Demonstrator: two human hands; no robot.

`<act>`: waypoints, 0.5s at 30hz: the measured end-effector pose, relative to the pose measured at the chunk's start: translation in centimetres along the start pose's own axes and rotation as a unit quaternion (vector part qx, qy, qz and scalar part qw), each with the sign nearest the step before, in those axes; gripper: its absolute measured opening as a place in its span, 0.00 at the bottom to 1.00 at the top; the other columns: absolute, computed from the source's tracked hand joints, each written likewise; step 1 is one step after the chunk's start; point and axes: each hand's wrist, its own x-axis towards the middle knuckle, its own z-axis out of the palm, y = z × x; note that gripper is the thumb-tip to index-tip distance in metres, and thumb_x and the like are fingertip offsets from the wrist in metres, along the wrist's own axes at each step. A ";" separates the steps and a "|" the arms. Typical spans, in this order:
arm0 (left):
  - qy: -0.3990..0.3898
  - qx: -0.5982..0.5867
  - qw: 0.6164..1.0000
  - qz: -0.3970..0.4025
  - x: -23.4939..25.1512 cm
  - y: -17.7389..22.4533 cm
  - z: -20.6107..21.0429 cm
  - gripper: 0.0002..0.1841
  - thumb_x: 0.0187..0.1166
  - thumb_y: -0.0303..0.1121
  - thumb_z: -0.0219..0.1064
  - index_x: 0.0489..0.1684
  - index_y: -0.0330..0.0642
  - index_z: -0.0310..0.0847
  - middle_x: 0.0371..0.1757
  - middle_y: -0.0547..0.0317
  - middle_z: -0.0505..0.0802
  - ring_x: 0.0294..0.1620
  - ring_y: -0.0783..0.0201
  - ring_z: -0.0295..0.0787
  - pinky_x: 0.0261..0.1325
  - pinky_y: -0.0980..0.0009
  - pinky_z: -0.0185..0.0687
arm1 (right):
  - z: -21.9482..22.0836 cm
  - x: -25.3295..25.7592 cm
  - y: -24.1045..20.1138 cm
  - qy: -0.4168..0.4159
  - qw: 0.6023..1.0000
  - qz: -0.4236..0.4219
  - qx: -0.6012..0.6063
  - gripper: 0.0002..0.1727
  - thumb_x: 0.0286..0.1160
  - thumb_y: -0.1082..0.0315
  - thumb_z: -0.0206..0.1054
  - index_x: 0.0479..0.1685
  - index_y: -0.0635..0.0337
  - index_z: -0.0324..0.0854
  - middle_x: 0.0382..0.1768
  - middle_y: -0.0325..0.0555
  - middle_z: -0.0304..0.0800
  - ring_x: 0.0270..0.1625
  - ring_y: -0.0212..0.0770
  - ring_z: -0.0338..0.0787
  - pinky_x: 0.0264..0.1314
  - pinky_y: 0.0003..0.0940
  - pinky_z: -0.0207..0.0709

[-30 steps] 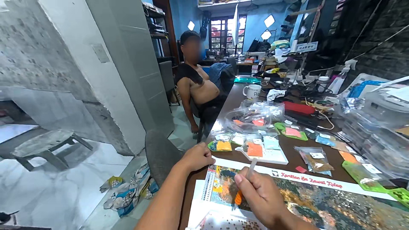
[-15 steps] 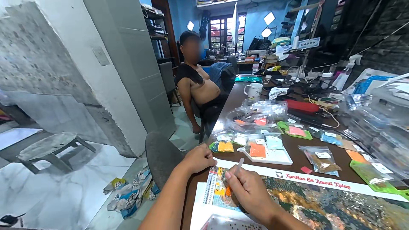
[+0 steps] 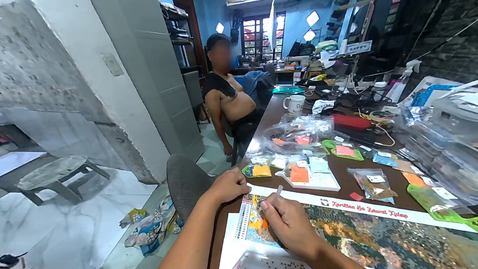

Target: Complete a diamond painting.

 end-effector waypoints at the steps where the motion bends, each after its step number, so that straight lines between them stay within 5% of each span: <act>1: -0.001 -0.002 1.000 -0.001 0.0 0.0 0.0 0.14 0.79 0.40 0.72 0.26 0.41 0.81 0.47 0.55 0.82 0.50 0.58 0.78 0.56 0.54 0.73 | 0.0 0.0 0.0 0.002 1.000 -0.001 -0.001 0.22 0.89 0.53 0.52 0.27 0.55 0.78 0.16 0.33 0.70 0.19 0.25 0.71 0.22 0.24 0.65; 15: 0.002 -0.004 1.000 0.001 0.2 -0.3 0.0 0.15 0.79 0.39 0.72 0.23 0.42 0.79 0.45 0.56 0.81 0.48 0.61 0.76 0.53 0.58 0.72 | 0.2 0.1 -0.1 0.000 1.000 -0.012 -0.008 0.22 0.89 0.54 0.52 0.29 0.58 0.79 0.17 0.37 0.73 0.20 0.30 0.74 0.23 0.28 0.67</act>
